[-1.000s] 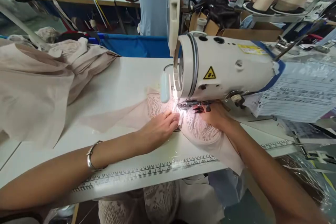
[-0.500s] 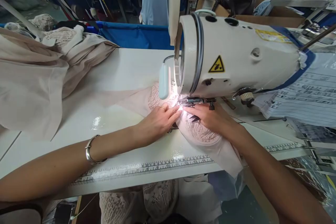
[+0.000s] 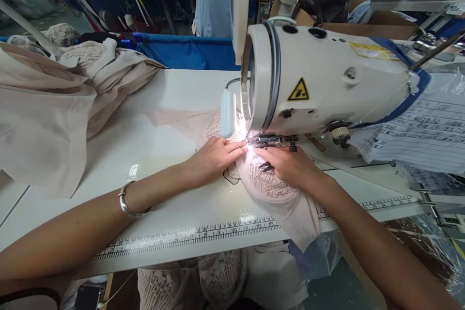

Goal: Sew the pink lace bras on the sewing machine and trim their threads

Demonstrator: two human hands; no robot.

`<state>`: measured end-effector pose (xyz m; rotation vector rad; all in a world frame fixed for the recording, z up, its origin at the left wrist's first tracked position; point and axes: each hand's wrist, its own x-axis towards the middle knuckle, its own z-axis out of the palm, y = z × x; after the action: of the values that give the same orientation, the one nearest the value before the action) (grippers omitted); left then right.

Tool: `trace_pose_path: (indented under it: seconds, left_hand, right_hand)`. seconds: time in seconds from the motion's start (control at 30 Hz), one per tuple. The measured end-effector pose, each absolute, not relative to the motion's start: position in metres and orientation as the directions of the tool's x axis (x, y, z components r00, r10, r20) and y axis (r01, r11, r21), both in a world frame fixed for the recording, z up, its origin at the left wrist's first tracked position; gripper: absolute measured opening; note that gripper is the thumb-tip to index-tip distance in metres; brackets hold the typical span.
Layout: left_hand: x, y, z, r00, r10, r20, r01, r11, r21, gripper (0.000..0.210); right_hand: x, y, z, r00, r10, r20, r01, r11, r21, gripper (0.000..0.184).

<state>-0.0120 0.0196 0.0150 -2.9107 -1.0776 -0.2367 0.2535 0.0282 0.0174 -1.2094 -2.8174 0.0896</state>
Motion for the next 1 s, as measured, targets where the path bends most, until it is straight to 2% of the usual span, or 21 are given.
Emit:
trace_pose_path:
  seconds: [0.1,0.27,0.37,0.43,0.5,0.57,0.67,0.73,1.0]
  left_hand:
    - [-0.016,0.026,0.013,0.747,0.639,0.183,0.638,-0.767,0.07,0.037]
    - [-0.017,0.03,0.014,0.76,0.608,0.228,0.615,-0.787,0.048,0.041]
    - [-0.004,0.016,0.019,0.734,0.636,0.238,0.658,-0.753,-0.018,0.04]
    - [0.006,0.001,0.019,0.707,0.676,0.208,0.695,-0.718,-0.028,0.036]
    - [0.015,-0.013,0.015,0.685,0.702,0.196,0.719,-0.695,-0.027,0.036]
    - [0.021,-0.023,0.01,0.674,0.705,0.221,0.727,-0.685,-0.032,0.049]
    - [0.022,-0.028,0.002,0.676,0.7,0.229,0.722,-0.691,-0.02,0.054]
    - [0.021,-0.027,-0.001,0.676,0.703,0.222,0.721,-0.693,-0.002,0.049]
    - [0.013,-0.016,-0.001,0.722,0.648,0.241,0.667,-0.745,0.007,0.049]
  right_hand:
    - [0.249,0.026,0.025,-0.66,0.751,0.014,0.746,0.658,-0.103,0.052]
    - [0.238,0.026,0.034,-0.529,0.848,-0.04,0.827,0.504,-0.249,0.006]
    - [0.232,0.028,0.03,-0.382,0.924,0.013,0.873,0.365,-0.324,0.035]
    - [0.231,0.028,0.025,-0.314,0.948,0.057,0.898,0.316,-0.307,0.041]
    - [0.233,0.028,0.019,-0.309,0.947,0.09,0.907,0.322,-0.271,0.028]
    - [0.237,0.026,0.014,-0.373,0.919,0.127,0.881,0.394,-0.263,0.007]
    - [0.243,0.023,0.008,-0.513,0.829,0.223,0.788,0.558,-0.26,0.049]
    - [0.245,0.023,0.004,-0.571,0.781,0.251,0.752,0.621,-0.22,0.063]
    - [0.249,0.023,0.004,-0.619,0.763,0.184,0.767,0.638,-0.067,0.068]
